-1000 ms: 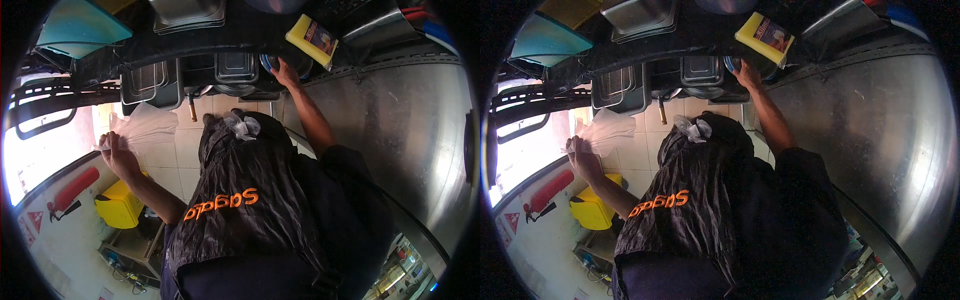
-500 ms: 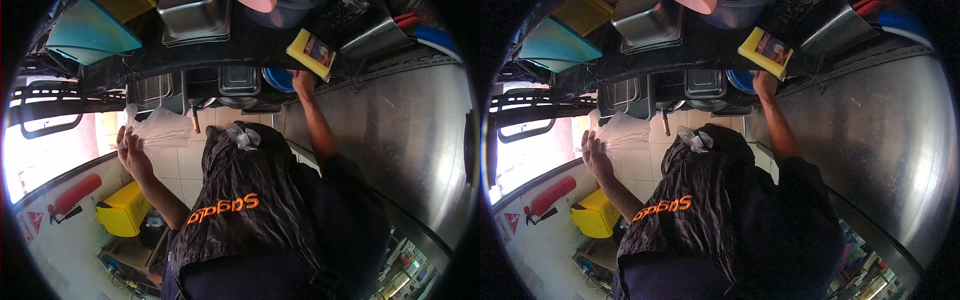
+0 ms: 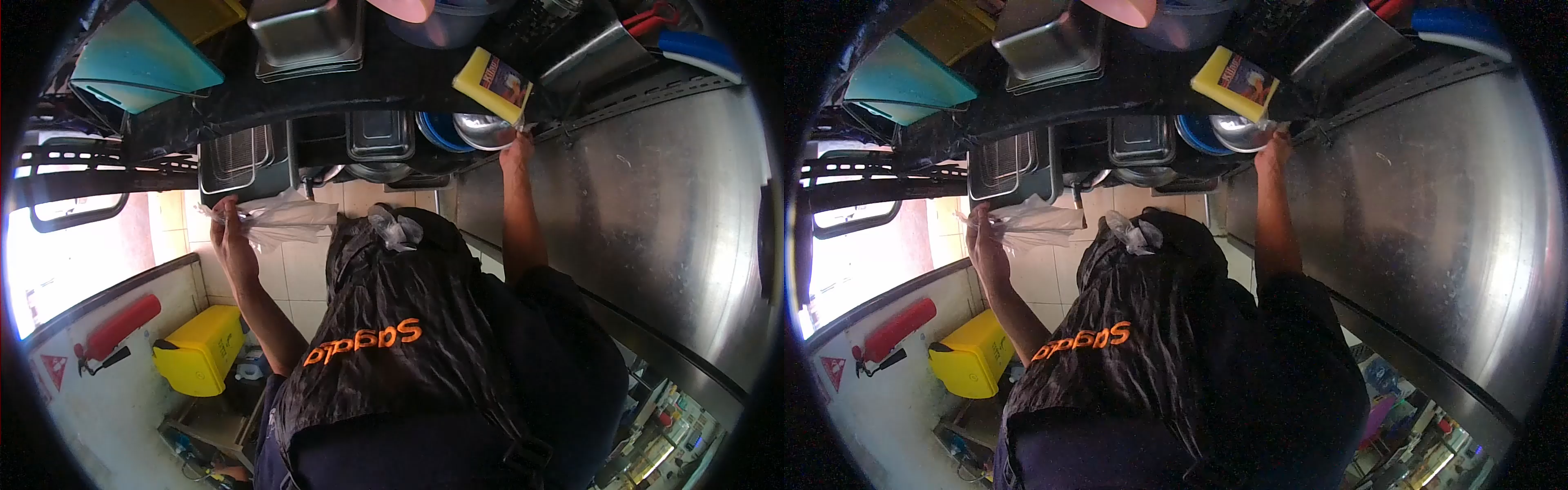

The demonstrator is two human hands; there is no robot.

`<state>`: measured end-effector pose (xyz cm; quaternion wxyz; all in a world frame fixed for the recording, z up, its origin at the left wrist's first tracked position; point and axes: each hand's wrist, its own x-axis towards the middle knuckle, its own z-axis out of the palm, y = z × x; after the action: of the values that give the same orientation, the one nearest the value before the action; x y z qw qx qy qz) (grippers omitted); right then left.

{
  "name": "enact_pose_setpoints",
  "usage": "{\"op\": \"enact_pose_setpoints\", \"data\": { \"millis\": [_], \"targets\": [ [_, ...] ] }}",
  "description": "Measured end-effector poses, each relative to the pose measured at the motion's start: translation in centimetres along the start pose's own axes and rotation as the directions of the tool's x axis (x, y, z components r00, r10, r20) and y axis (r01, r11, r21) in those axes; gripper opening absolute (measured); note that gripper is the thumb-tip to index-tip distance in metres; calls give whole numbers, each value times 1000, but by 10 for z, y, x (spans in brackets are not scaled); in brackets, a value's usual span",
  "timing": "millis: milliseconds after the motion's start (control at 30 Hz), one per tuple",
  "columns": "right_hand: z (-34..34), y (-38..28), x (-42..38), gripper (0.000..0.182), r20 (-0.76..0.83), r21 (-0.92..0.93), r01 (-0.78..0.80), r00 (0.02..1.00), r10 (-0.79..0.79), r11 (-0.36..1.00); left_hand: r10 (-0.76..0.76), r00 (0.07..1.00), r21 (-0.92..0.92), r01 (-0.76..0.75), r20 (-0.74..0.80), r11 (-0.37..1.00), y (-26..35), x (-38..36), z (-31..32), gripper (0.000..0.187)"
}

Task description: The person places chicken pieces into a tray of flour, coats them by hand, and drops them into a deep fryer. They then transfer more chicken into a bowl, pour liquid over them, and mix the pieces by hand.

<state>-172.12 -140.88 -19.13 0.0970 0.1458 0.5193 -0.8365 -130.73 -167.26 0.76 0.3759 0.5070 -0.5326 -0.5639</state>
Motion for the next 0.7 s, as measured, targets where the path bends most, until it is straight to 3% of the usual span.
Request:
{"op": "enact_pose_setpoints", "data": {
  "millis": [67,100,133,167,200,233,267,300,367,433,467,500,533,567,600,633,700],
  "targets": [
    [8,-4,0,15,-6,25,7,1000,-6,1000,86,988,142,-103,126,985,-6,4,-5,24],
    [6,-6,-9,15,71,-142,66,996,-57,988,94,987,142,-112,132,984,-8,0,-8,24],
    [7,-10,-15,15,157,-292,147,982,-104,945,-12,991,158,-10,137,987,-10,-3,-11,26],
    [19,-19,-38,19,220,-418,280,954,-202,864,-95,984,163,70,148,984,-10,-1,-8,29],
    [27,-26,-60,23,325,-700,433,901,-287,567,-132,968,200,89,214,976,-10,-1,0,32],
    [36,-40,-78,27,549,-679,493,833,-70,544,-166,947,238,100,276,966,-16,-2,5,35],
    [46,-42,-97,25,635,-655,565,772,-41,502,-78,913,140,23,401,990,-54,8,6,37],
    [56,-43,-119,22,773,-550,721,630,-70,422,-235,844,247,127,482,961,-56,5,20,46],
    [74,-41,-153,15,874,-485,746,434,219,456,-381,672,345,194,635,918,-68,-4,51,60],
    [99,-45,-191,12,919,-360,832,236,317,423,-548,581,384,391,602,837,-91,-10,70,71],
    [106,-39,-202,12,952,-233,877,118,282,421,-574,530,236,572,624,785,-95,-14,81,79],
    [112,-36,-209,13,968,-106,905,-1,250,413,-604,471,196,662,643,724,-135,8,67,77],
    [117,-37,-213,13,971,-112,907,13,240,406,-542,530,69,671,653,739,-145,8,64,74],
    [123,-40,-216,14,941,-75,926,-56,333,369,-478,588,-57,667,652,743,-148,10,63,70],
    [128,-42,-217,15,899,-31,942,-120,422,333,-526,607,-45,679,596,733,-106,-2,63,58],
    [133,-43,-216,15,906,-32,947,-108,410,320,-516,603,-37,671,609,741,-104,1,63,58],
    [138,-44,-214,25,818,22,935,-221,531,355,-489,511,57,648,707,760,-109,3,47,43]
  ]
}}
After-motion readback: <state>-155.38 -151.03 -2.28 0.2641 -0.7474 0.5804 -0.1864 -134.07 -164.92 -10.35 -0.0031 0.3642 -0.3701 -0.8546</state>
